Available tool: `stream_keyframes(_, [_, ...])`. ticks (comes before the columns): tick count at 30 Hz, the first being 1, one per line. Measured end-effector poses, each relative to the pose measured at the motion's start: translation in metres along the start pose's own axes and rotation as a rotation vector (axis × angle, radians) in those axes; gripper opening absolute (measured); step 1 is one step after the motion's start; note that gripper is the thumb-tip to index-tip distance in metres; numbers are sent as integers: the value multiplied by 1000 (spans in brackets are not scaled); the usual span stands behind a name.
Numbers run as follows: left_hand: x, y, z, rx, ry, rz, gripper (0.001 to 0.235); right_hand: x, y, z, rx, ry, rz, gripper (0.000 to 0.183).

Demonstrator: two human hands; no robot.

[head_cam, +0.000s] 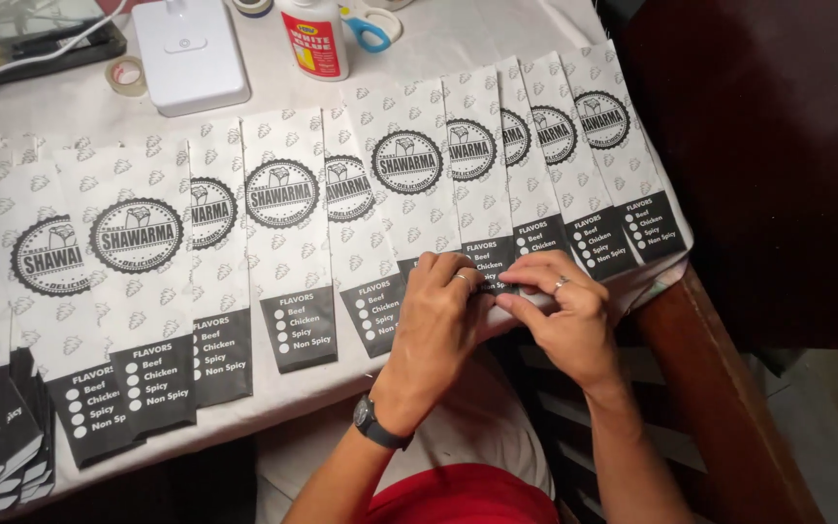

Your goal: Folding printed paper sheets and applying white glue to assemble shawarma food packaging bags.

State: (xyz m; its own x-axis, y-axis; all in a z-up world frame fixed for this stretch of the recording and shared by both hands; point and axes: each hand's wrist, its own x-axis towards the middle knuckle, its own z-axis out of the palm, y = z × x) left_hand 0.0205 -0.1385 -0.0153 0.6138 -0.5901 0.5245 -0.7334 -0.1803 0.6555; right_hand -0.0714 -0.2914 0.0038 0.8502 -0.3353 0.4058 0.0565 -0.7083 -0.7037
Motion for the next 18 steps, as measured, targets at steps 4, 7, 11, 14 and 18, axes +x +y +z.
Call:
stream_keyframes(4, [-4, 2, -2, 12, -86, -50, 13, -1, -2, 0, -5, -29, 51, 18])
stream_keyframes(7, [-1, -1, -4, 43, -121, -33, 14, 6, -5, -4, -29, -63, 76, 15])
stream_keyframes(11, [-9, 0, -4, 58, -133, -53, 15, 1, -8, -5, -6, -97, 135, 18])
stream_keyframes(14, [-6, 1, -5, 37, -125, -75, 13, 3, -11, -7, -12, -100, 133, 20])
stream_keyframes(18, [-5, 3, 2, 28, -115, -150, 6, 7, -16, -12, -19, -131, 127, 22])
